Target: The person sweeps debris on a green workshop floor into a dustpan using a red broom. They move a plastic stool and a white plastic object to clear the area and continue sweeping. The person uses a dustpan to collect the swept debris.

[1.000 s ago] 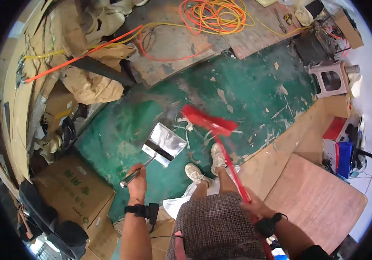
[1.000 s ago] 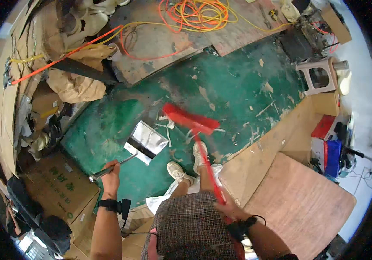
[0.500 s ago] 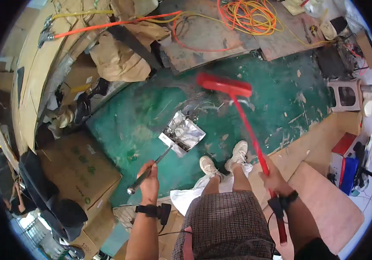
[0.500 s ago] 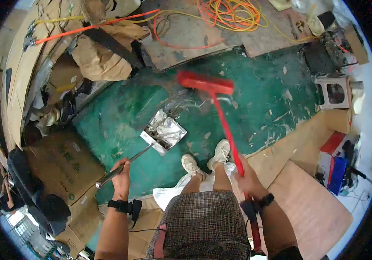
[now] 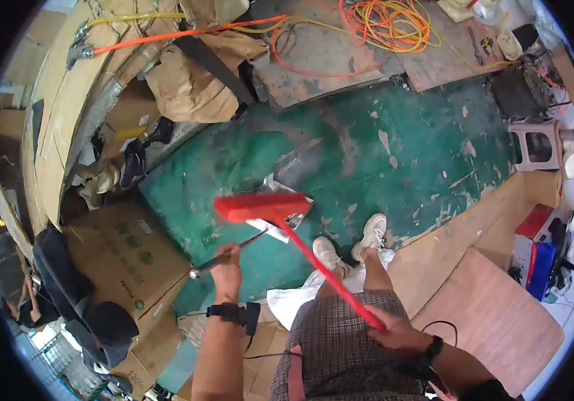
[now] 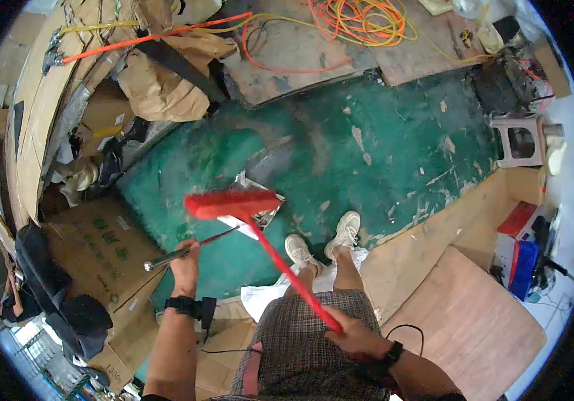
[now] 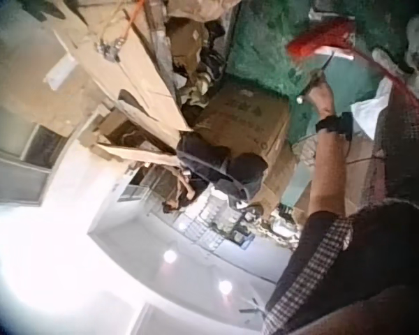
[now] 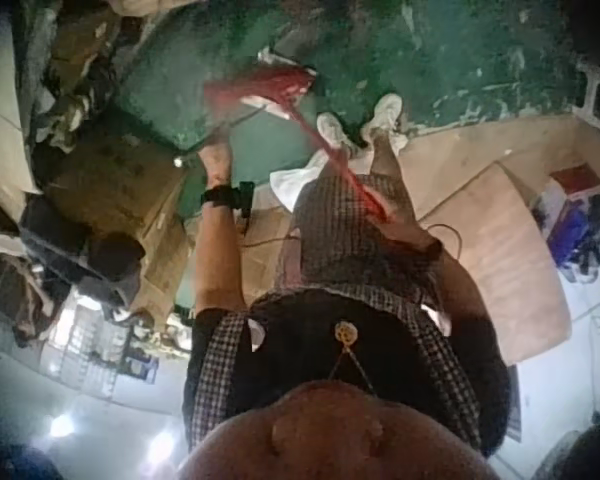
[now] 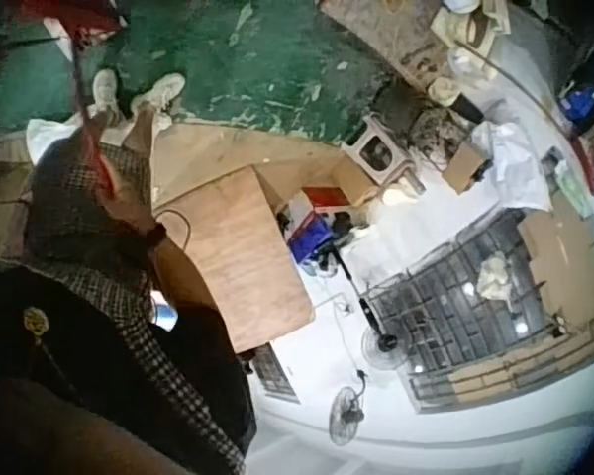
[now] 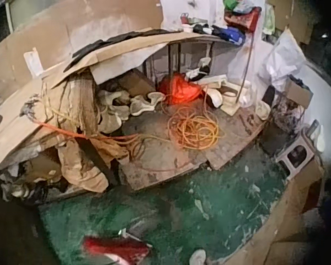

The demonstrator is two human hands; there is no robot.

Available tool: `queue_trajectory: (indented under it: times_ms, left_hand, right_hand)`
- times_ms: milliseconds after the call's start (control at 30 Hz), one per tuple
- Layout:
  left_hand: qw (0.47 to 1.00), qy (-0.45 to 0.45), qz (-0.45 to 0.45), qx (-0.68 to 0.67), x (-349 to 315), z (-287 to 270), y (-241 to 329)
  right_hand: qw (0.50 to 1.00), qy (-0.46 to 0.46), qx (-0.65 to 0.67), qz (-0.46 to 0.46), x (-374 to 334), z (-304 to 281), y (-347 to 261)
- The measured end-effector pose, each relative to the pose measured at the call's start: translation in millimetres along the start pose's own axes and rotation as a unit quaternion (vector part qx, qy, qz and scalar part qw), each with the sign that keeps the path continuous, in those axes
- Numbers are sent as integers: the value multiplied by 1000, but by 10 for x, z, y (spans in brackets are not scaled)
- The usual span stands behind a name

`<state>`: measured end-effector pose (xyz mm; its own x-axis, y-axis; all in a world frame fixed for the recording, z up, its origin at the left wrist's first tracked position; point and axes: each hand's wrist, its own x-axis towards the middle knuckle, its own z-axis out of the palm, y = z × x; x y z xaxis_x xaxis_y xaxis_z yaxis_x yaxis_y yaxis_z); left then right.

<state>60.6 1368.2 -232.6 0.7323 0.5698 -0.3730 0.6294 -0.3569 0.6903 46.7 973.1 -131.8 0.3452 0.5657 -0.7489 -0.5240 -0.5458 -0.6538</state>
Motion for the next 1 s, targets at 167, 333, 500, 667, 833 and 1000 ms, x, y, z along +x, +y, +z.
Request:
queue_trajectory:
  times_ms: [167,333,500,667,833,1000]
  left_hand:
    - [993,5,-96,-70,-117,-437,-223]
    - [998,-8,32,57,-290,-377,-191]
    - [998,46,-27,26,-432,-120,-305]
    - [997,45,-67,-2,-481,-288,-413]
    - [966,67,-186,-166,-907,-635,-771]
    - [947,103,-196,-233,-909,-490,-398]
  right_hand:
    - [967,228,-94,-58,89,-712,188]
    - [972,221,33,71,534,-701,506]
    - [988,138,-21,-62,461,547,867]
    - [960,-142,213,113,174,336,49]
    - [983,136,-65,-105,191,-410,223]
    - [883,449,-131,-47,1008,-1986,474]
